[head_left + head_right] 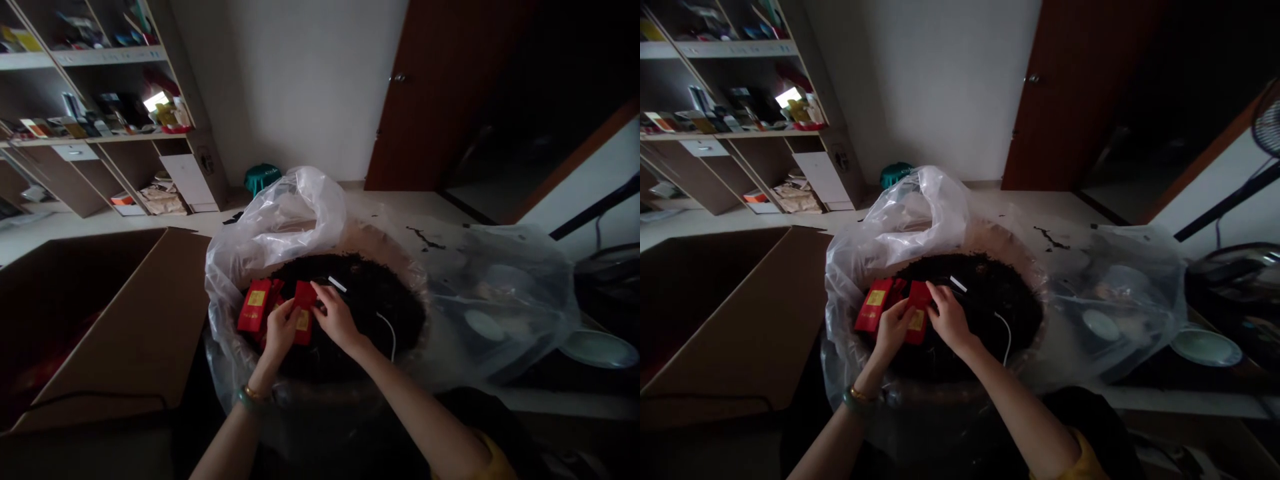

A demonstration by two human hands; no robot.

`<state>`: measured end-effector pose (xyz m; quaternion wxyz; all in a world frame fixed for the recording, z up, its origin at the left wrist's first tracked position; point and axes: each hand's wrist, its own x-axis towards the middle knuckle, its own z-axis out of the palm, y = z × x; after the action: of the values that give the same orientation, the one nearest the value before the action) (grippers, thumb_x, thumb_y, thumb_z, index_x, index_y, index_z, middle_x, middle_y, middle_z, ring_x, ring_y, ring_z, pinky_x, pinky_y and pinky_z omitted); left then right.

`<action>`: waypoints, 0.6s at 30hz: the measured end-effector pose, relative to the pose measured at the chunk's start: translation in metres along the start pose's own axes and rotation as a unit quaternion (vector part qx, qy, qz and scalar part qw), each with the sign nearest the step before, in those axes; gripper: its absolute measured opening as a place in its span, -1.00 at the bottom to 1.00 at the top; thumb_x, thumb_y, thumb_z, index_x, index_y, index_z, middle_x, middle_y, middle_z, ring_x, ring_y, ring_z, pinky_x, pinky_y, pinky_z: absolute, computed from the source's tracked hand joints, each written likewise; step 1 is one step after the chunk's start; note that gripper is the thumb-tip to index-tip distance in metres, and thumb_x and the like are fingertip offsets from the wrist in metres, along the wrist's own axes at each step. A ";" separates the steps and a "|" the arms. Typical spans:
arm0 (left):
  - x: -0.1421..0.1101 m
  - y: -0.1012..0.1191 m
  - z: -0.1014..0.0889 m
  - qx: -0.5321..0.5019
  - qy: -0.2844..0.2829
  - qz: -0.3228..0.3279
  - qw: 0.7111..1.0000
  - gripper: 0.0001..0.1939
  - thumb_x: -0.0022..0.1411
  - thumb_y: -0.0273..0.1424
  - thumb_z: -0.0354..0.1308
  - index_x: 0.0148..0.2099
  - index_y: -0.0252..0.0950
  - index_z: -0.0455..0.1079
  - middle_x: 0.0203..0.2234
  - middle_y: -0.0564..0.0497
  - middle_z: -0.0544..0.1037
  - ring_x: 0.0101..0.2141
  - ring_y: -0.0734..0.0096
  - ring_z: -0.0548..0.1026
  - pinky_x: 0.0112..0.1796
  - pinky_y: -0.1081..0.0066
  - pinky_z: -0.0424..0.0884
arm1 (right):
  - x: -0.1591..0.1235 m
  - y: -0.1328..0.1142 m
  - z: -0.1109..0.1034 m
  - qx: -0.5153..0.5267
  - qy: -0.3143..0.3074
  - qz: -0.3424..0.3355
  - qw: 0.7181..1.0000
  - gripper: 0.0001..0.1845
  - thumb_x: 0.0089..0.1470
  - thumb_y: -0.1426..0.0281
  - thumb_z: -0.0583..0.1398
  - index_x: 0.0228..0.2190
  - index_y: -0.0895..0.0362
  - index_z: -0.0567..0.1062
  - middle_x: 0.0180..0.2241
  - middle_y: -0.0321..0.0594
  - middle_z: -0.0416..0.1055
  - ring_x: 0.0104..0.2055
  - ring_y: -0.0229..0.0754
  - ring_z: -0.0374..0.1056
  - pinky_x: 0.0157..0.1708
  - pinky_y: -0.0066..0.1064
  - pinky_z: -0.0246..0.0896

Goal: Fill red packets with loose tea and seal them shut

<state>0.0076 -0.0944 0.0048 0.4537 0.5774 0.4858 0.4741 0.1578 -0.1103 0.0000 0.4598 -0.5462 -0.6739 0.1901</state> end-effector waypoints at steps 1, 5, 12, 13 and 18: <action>0.000 0.000 0.001 0.002 0.004 0.000 1.000 -0.69 0.01 -0.26 0.21 -0.22 -0.35 0.52 -0.38 -0.04 0.63 -0.34 0.24 0.55 -0.28 0.35 0.44 | 0.000 0.000 -0.002 -0.035 0.010 -0.023 0.999 -0.39 0.04 0.53 0.11 0.14 -0.02 0.29 -0.06 -0.06 0.33 -0.10 -0.05 0.37 -0.09 -0.13 0.39; -0.001 -0.001 0.006 -0.010 0.011 -0.003 1.000 -0.71 0.01 -0.27 0.21 -0.23 -0.33 0.51 -0.37 -0.04 0.63 -0.34 0.25 0.55 -0.28 0.36 0.44 | 0.001 -0.003 -0.008 -0.103 0.048 -0.068 0.991 -0.46 0.07 0.49 0.13 0.10 -0.01 0.32 -0.02 -0.03 0.30 -0.03 0.01 0.33 0.01 -0.06 0.31; -0.002 -0.003 0.006 0.026 0.032 0.016 0.999 -0.78 0.01 -0.31 0.17 -0.28 -0.29 0.50 -0.45 0.02 0.60 -0.40 0.33 0.52 -0.32 0.40 0.41 | 0.006 -0.008 -0.012 -0.096 0.032 -0.112 0.989 -0.59 0.06 0.50 0.16 -0.02 0.04 0.41 -0.16 -0.07 0.39 -0.07 0.03 0.32 0.00 -0.03 0.28; -0.002 -0.003 0.006 0.030 0.032 0.019 0.999 -0.78 0.01 -0.31 0.17 -0.29 -0.30 0.50 -0.44 0.01 0.60 -0.40 0.33 0.52 -0.31 0.40 0.41 | 0.006 -0.007 -0.012 -0.087 0.029 -0.109 0.990 -0.60 0.04 0.51 0.17 -0.05 0.04 0.43 -0.18 -0.08 0.39 -0.09 0.03 0.32 -0.01 -0.03 0.29; -0.002 -0.001 0.004 0.016 0.020 0.011 1.000 -0.77 0.01 -0.30 0.19 -0.27 -0.29 0.52 -0.38 -0.01 0.61 -0.33 0.29 0.54 -0.23 0.37 0.42 | 0.008 -0.011 -0.012 -0.051 0.043 -0.095 0.993 -0.55 -0.03 0.54 0.21 -0.05 0.06 0.39 -0.12 -0.07 0.34 -0.03 0.01 0.29 0.02 -0.07 0.26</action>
<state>0.0112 -0.0961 0.0033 0.4294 0.5799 0.4962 0.4828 0.1619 -0.1092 0.0176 0.4755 -0.5104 -0.7112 0.0873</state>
